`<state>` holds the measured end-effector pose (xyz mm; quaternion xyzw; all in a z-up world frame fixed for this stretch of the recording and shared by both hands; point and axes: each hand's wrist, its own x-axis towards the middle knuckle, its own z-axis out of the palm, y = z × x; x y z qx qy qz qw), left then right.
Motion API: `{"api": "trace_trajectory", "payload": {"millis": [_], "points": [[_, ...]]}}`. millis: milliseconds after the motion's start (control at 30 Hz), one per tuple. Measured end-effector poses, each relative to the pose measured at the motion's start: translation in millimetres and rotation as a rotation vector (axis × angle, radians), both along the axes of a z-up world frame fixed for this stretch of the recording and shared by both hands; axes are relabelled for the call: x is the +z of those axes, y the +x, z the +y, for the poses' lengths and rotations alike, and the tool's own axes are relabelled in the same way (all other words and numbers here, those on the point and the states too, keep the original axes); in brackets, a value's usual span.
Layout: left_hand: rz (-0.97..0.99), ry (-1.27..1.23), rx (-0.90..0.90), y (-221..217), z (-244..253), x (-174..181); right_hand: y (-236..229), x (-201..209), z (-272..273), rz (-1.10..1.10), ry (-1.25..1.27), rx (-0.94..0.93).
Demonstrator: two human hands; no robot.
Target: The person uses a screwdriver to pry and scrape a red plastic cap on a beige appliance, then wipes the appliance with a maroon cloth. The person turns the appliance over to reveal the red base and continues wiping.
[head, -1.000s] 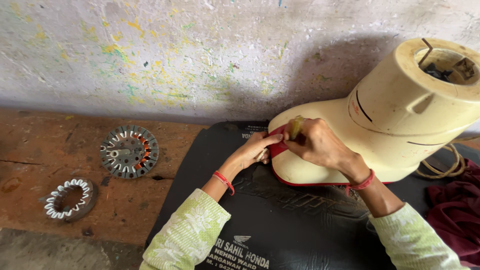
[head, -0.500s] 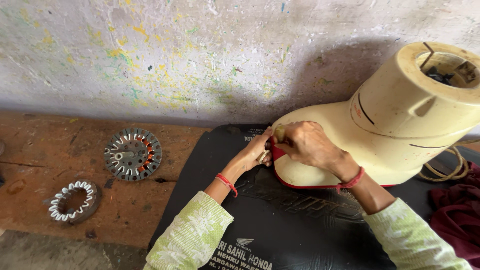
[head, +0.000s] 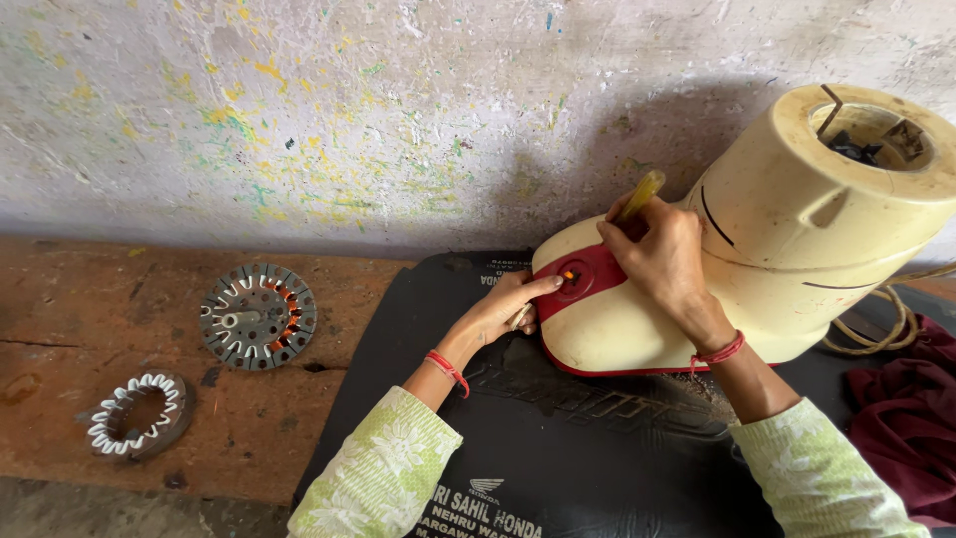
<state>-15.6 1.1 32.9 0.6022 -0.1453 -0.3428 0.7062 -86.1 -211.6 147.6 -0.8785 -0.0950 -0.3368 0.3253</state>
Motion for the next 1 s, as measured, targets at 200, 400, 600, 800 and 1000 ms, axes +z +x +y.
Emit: {"api": "trace_trajectory", "payload": {"millis": [200, 400, 600, 800, 1000], "points": [[-0.002, 0.004, 0.0, 0.5, -1.7, -0.9, -1.1, -0.3, 3.2, 0.133, 0.065, -0.007], [0.007, 0.019, 0.009, 1.5, -1.3, -2.9, 0.3, 1.9, 3.8, 0.185, 0.006, 0.043], [-0.006, 0.032, 0.015, 0.9, -1.6, -1.1, -2.9, -0.8, 5.4, 0.151, -0.052, 0.029], [0.003, 0.032, 0.017, 0.4, -1.5, -1.1, -10.5, -1.6, 7.8, 0.135, -0.062, 0.042], [0.004, 0.02, 0.013, -0.2, -1.0, -0.4, -25.5, 0.8, 9.1, 0.195, 0.065, 0.056]]}}
